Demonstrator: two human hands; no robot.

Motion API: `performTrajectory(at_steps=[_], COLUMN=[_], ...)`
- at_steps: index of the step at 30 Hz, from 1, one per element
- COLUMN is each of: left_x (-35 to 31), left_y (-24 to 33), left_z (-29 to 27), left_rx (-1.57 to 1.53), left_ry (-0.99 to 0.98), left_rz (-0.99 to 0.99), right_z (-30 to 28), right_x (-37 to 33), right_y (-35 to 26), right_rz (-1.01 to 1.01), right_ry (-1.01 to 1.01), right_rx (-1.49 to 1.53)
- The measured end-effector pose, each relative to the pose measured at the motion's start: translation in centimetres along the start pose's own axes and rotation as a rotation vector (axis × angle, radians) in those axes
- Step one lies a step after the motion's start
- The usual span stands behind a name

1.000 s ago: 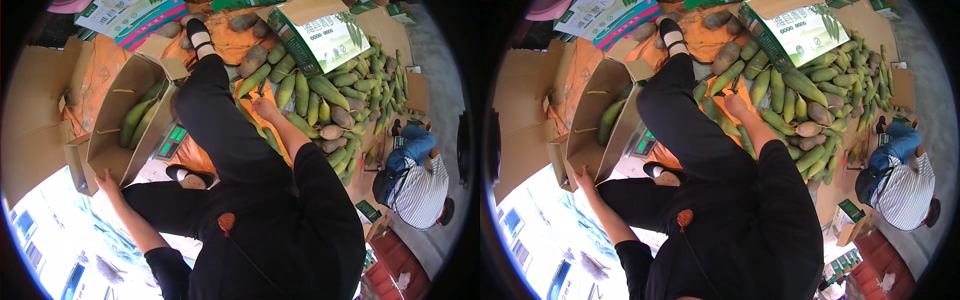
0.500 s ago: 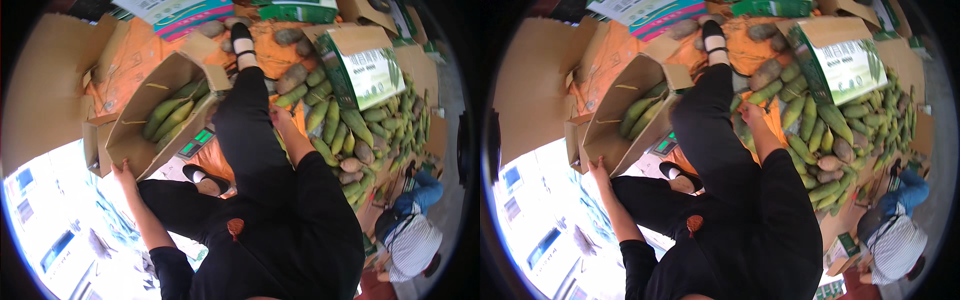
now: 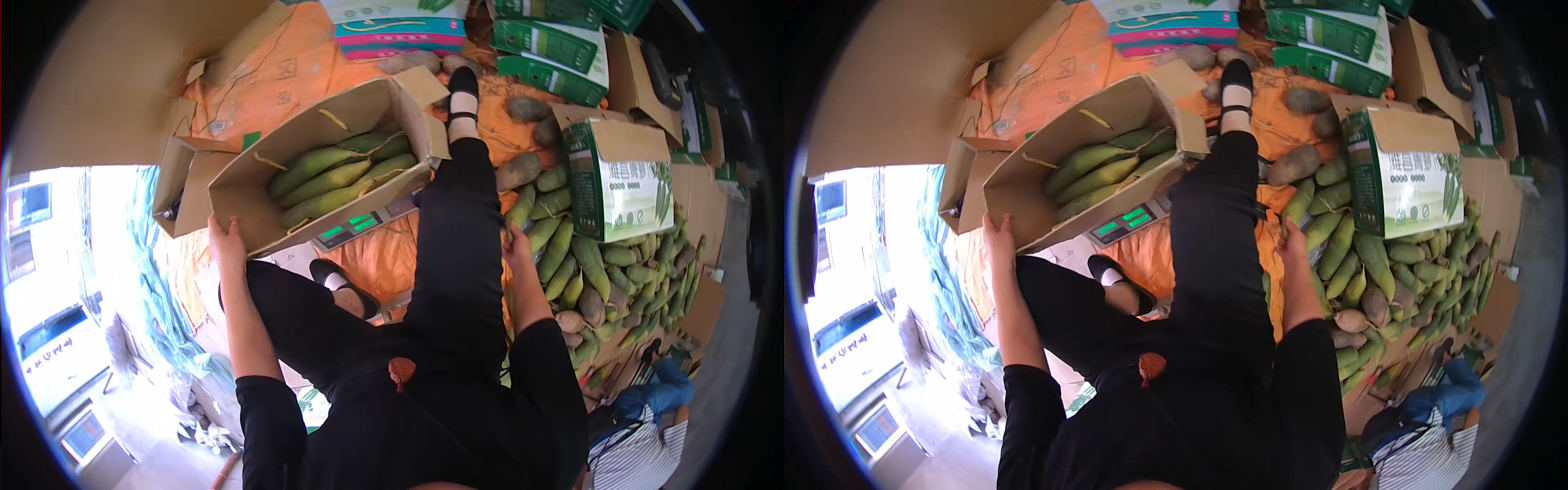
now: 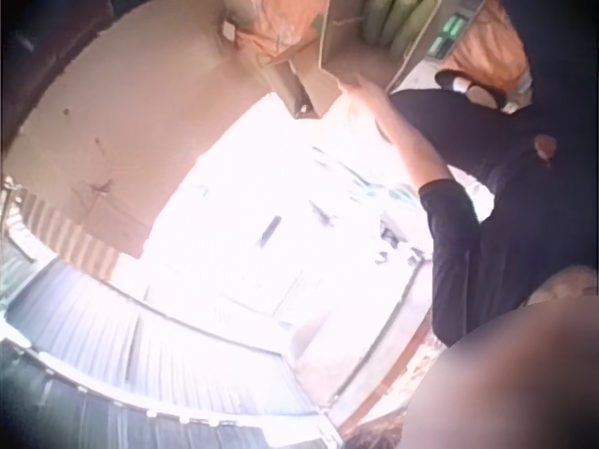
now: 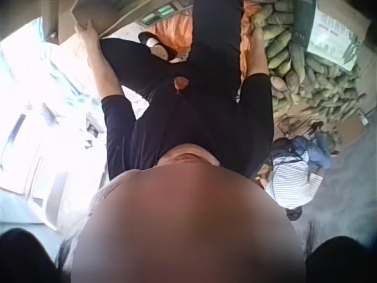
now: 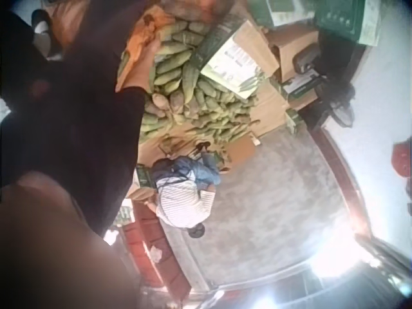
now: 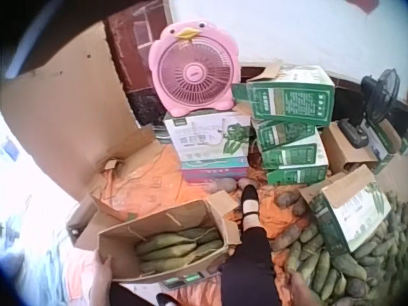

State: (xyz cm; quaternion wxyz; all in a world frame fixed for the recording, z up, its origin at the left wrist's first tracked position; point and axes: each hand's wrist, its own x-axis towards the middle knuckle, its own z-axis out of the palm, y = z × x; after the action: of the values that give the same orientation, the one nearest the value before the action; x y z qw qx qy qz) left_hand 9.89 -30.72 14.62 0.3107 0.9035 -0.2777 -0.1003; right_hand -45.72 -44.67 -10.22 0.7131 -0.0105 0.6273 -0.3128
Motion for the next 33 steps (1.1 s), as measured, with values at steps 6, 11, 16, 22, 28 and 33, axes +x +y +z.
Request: performTrajectory(at_steps=[6, 11, 16, 22, 28, 33], left_x=[-0.6, -0.9, -0.8, -1.1, -1.1, -0.6], left_y=[0.4, 0.8, 0.9, 1.8, 0.7, -0.1], left_z=[-0.7, -1.0, -1.6, -1.5, -1.4, -0.9], left_rx=[0.136, 0.081, 0.081, 0.087, 0.045, 0.007], left_ry=[0.059, 0.056, 0.034, 0.036, 0.042, 0.014], left_rz=[0.011, -0.007, 0.017, 0.014, 0.055, 0.119], right_z=[-1.4, -0.4, 6.4, 15.7, 24.3, 28.2], right_x=[-8.9, -14.7, -22.9, -30.6, -33.3, -31.5], right_y=[-2.5, -4.1, -8.3, -10.4, -4.9, 1.4], right_rz=[0.006, -0.076, -0.39, -0.409, 0.026, 0.213], right_ry=[-0.06, -0.154, -0.227, -0.586, -1.024, -0.895], right_rx=[-0.229, -0.225, -0.352, -0.267, 0.004, 0.042])
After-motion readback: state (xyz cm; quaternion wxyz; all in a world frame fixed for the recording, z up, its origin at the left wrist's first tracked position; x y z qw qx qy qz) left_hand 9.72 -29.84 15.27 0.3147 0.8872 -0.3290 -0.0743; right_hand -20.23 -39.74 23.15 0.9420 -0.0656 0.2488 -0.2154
